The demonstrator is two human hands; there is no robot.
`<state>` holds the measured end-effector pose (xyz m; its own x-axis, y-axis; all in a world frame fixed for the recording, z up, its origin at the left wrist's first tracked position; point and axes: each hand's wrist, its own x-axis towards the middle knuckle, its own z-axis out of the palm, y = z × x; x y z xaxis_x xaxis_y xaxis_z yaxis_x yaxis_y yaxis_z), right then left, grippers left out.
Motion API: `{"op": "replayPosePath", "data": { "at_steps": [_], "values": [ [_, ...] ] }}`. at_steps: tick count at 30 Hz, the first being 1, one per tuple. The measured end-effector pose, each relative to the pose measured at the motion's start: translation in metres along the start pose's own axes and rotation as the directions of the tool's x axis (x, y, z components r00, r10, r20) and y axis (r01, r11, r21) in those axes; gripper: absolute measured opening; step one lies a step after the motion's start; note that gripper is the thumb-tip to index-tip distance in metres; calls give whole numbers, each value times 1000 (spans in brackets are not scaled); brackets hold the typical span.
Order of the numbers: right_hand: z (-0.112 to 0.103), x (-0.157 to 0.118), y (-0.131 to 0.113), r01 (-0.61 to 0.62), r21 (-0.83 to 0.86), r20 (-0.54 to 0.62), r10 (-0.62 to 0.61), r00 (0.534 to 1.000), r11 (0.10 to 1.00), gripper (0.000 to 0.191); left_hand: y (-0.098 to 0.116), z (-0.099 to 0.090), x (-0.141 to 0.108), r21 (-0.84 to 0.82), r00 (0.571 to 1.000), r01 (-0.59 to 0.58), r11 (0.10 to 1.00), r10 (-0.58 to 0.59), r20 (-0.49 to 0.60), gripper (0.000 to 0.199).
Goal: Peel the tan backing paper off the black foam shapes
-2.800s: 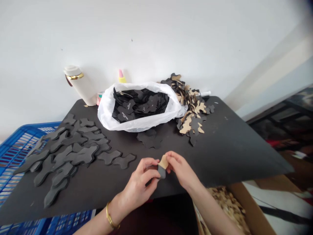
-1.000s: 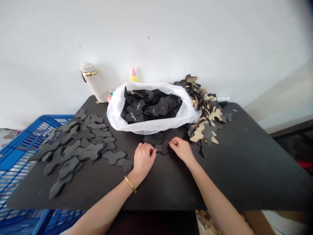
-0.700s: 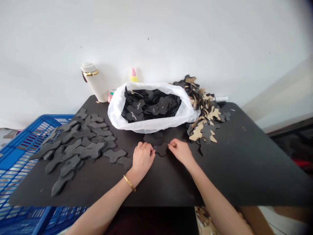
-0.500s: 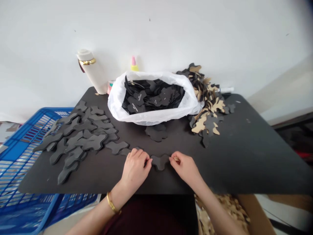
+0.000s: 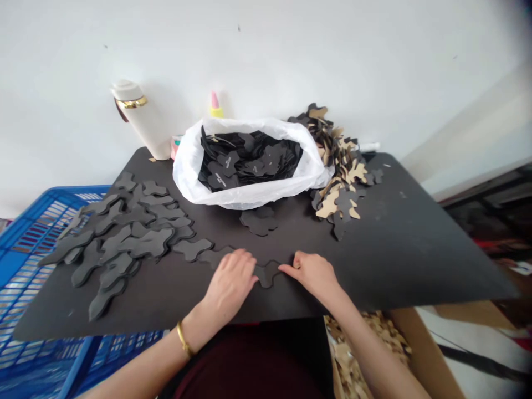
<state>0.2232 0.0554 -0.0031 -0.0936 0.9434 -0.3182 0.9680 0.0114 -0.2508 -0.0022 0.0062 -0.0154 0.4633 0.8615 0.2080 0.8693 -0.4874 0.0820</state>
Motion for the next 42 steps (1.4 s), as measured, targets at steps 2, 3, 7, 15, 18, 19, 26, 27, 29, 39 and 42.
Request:
{"op": "replayPosePath", "data": {
  "at_steps": [2, 3, 7, 15, 18, 19, 26, 27, 29, 39, 42],
  "values": [
    [3, 0, 11, 43, 118, -21, -41, 999, 992, 36, 9, 7, 6, -46, 969, -248, 968, 249, 10, 52],
    [3, 1, 18, 65, 210, -47, -56, 997, 976, 35, 13, 10, 10, -74, 942, -332, 941, 335, 31, 59],
    [0, 14, 58, 39, 475, -263, 99, 960, 879, 37, 13, 17, 22, -166, 872, -457, 874, 477, 109, 64],
    [-20, 55, 141, -143, 489, -494, 408, 768, 861, 40, -51, 1, 1, -103, 850, -508, 855, 517, 100, 58],
    [-27, 68, 149, -169, 478, -446, 404, 798, 862, 42, -74, -2, -10, -22, 885, -458, 889, 458, 82, 57],
    [-29, 71, 150, -168, 506, -429, 415, 802, 846, 39, -78, -3, -12, 3, 896, -441, 898, 440, 69, 58],
    [-30, 38, 116, -23, 791, -331, 459, 825, 611, 35, -19, -7, 9, -340, 983, -124, 932, 68, -172, 51],
    [-25, 26, 102, 34, 882, -269, 442, 856, 471, 37, -1, -7, 17, -508, 984, -32, 861, -63, -168, 46],
    [-12, 3, 67, 96, 990, -126, 347, 929, 102, 42, 35, -7, 32, -820, 950, 193, 538, -312, 19, 44],
    [17, -51, 15, 45, 894, -70, 41, 997, 446, 36, 50, -18, 51, -930, 805, 303, -206, -467, 366, 15],
    [-10, -54, 20, 259, 697, -348, -1, 938, 669, 24, 41, -17, 41, -951, 870, 307, 29, -413, 268, 7]
  ]
}}
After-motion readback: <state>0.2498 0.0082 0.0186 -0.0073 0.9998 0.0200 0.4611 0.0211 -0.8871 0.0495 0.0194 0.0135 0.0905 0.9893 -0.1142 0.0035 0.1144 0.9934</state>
